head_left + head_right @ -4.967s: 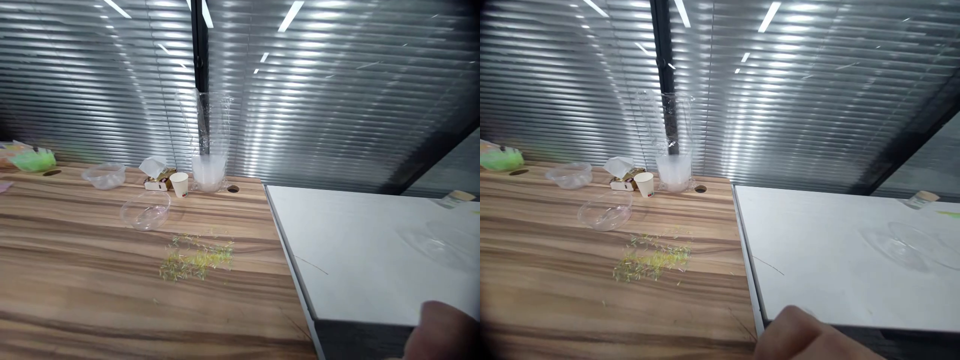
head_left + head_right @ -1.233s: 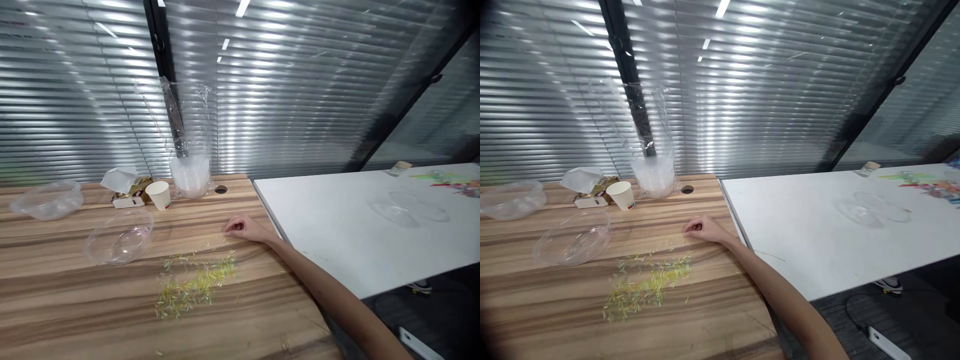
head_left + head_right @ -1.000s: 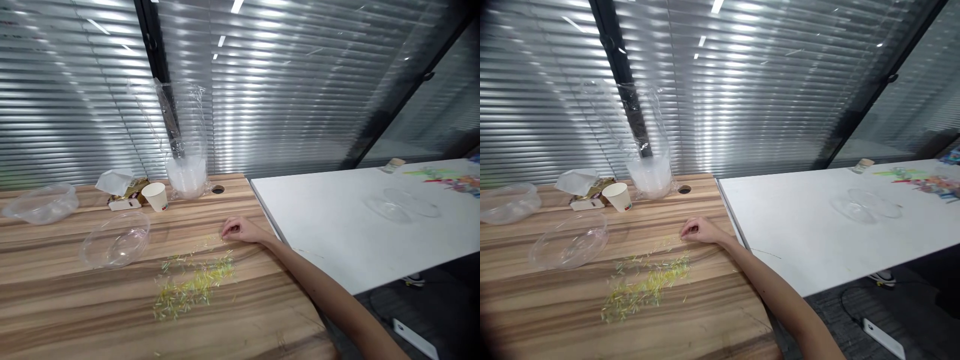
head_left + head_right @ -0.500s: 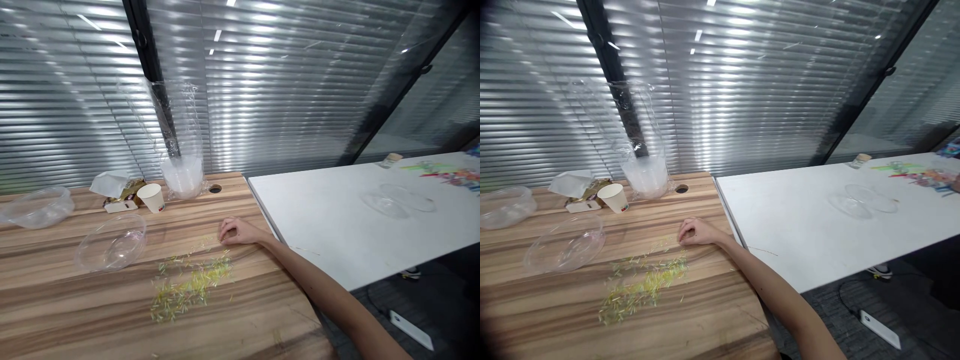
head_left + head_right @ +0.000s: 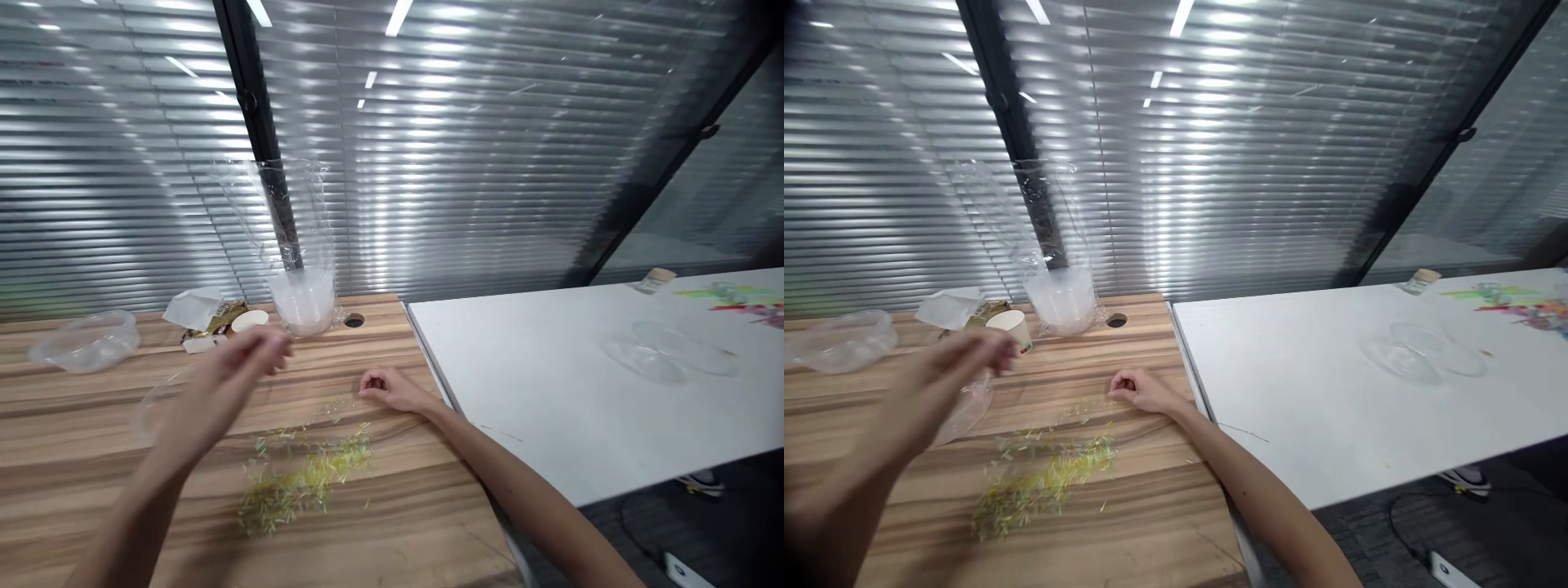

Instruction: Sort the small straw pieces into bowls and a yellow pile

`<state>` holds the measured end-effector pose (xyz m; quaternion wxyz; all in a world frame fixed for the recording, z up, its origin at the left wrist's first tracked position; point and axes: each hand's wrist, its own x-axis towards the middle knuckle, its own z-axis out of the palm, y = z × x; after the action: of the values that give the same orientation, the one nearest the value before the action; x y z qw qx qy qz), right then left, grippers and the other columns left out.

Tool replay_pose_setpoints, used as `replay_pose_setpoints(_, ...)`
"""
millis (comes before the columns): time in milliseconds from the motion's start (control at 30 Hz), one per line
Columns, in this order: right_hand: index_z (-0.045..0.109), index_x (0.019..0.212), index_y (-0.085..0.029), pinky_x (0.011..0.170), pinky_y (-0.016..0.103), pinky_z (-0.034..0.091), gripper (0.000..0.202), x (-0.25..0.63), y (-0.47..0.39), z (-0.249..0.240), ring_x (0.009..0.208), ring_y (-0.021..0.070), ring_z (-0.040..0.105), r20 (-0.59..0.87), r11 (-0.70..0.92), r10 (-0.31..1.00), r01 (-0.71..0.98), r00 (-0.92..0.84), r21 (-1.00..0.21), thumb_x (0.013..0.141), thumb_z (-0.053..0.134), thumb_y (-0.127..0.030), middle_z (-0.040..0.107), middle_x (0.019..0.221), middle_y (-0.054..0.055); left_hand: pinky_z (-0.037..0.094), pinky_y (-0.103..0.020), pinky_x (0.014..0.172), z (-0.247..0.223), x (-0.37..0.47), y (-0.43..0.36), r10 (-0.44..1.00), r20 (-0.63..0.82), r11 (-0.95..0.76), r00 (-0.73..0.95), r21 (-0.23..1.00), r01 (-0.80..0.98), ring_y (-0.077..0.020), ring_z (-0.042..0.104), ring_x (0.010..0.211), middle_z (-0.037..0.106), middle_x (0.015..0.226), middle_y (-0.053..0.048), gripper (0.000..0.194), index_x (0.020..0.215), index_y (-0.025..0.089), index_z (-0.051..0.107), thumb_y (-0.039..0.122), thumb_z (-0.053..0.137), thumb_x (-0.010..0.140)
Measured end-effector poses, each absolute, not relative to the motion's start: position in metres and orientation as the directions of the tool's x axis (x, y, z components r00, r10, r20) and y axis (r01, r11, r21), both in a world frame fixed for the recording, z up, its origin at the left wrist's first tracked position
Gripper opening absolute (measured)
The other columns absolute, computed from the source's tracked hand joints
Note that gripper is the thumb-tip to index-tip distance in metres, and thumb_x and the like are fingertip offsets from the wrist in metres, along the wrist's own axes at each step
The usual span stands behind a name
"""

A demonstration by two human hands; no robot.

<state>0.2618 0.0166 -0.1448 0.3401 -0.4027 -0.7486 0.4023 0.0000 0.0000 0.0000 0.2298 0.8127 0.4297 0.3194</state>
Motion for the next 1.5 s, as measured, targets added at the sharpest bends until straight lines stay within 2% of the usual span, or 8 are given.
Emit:
replay_pose_setpoints(133, 0.068, 0.089, -0.015, 0.07, 0.026, 0.045, 0.019, 0.269, 0.017, -0.149, 0.076, 0.0154, 0.059, 0.165, 0.29, 0.891, 0.251, -0.422, -0.924, 0.086, 0.063, -0.033, 0.068, 0.086, 0.004, 0.046, -0.026, 0.068, -0.059, 0.025, 0.021, 0.765, 0.16, -0.587, 0.623, 0.57, 0.575, -0.0179, 0.062, 0.074, 0.069, 0.081, -0.004, 0.021, 0.08, 0.017, 0.068, 0.029, 0.052, 0.085)
replay_pose_setpoints(200, 0.069, 0.095, -0.016, 0.075, 0.028, 0.046, 0.022, 0.271, 0.016, -0.147, 0.083, 0.0172, 0.061, 0.179, 0.323, 0.864, 0.245, -0.471, -0.914, 0.086, 0.062, -0.035, 0.069, 0.095, 0.006, 0.046, -0.027, 0.07, -0.086, 0.031, 0.029, 0.749, 0.111, -0.592, 0.653, 0.553, 0.586, -0.0189, 0.063, 0.077, 0.071, 0.084, -0.006, 0.02, 0.08, 0.016, 0.069, 0.02, 0.05, 0.082)
replay_pose_setpoints(300, 0.071, 0.099, -0.017, 0.078, 0.029, 0.046, 0.025, 0.273, 0.014, -0.141, 0.087, 0.0179, 0.062, 0.204, 0.387, 0.823, 0.26, -0.53, -0.885, 0.089, 0.059, -0.036, 0.069, 0.101, 0.007, 0.045, -0.027, 0.071, -0.107, 0.033, 0.034, 0.732, 0.102, -0.6, 0.674, 0.564, 0.567, -0.0189, 0.063, 0.078, 0.072, 0.085, -0.006, 0.021, 0.082, 0.017, 0.07, 0.016, 0.049, 0.08)
replay_pose_setpoints(567, 0.074, 0.082, -0.016, 0.066, 0.025, 0.045, 0.025, 0.278, 0.015, -0.14, 0.072, 0.0155, 0.061, 0.119, 0.376, 0.78, 0.309, -0.614, -0.874, 0.081, 0.069, -0.041, 0.07, 0.082, 0.004, 0.044, -0.026, 0.07, -0.114, 0.038, 0.032, 0.73, 0.112, -0.616, 0.674, 0.537, 0.577, -0.0173, 0.061, 0.071, 0.069, 0.076, -0.004, 0.019, 0.071, 0.016, 0.066, 0.013, 0.048, 0.076)
replay_pose_setpoints(867, 0.075, 0.081, -0.016, 0.067, 0.024, 0.044, 0.033, 0.276, 0.015, -0.141, 0.075, 0.0156, 0.06, 0.201, 0.465, 0.708, 0.232, -0.677, -0.855, 0.081, 0.068, -0.048, 0.068, 0.082, 0.005, 0.043, -0.026, 0.068, -0.119, 0.027, 0.045, 0.759, 0.125, -0.601, 0.639, 0.513, 0.613, -0.0179, 0.059, 0.07, 0.069, 0.077, -0.004, 0.018, 0.077, 0.016, 0.067, 0.014, 0.049, 0.072)
replay_pose_setpoints(1033, 0.074, 0.08, -0.016, 0.069, 0.024, 0.045, 0.028, 0.274, 0.013, -0.142, 0.076, 0.0158, 0.061, 0.188, 0.455, 0.729, 0.261, -0.658, -0.851, 0.08, 0.07, -0.044, 0.068, 0.083, 0.005, 0.043, -0.025, 0.068, -0.12, 0.023, 0.05, 0.757, 0.141, -0.609, 0.638, 0.504, 0.612, -0.0179, 0.059, 0.073, 0.068, 0.081, -0.005, 0.018, 0.08, 0.016, 0.068, 0.014, 0.051, 0.074)
replay_pose_setpoints(1233, 0.073, 0.08, -0.016, 0.069, 0.024, 0.045, 0.022, 0.271, 0.011, -0.141, 0.076, 0.0151, 0.06, 0.188, 0.487, 0.72, 0.293, -0.667, -0.823, 0.084, 0.068, -0.037, 0.066, 0.083, 0.005, 0.043, -0.025, 0.069, -0.12, 0.034, 0.041, 0.718, 0.084, -0.613, 0.691, 0.548, 0.57, -0.0168, 0.06, 0.072, 0.068, 0.078, -0.004, 0.017, 0.078, 0.016, 0.066, 0.013, 0.05, 0.076)
replay_pose_setpoints(1500, 0.072, 0.08, -0.016, 0.069, 0.023, 0.044, 0.021, 0.27, 0.011, -0.147, 0.076, 0.0148, 0.059, 0.198, 0.506, 0.718, 0.305, -0.667, -0.807, 0.086, 0.065, -0.035, 0.066, 0.083, 0.004, 0.043, -0.029, 0.075, -0.123, 0.042, 0.035, 0.734, 0.091, -0.611, 0.673, 0.52, 0.596, -0.019, 0.057, 0.076, 0.063, 0.081, -0.006, 0.015, 0.074, 0.016, 0.06, 0.011, 0.046, 0.075)
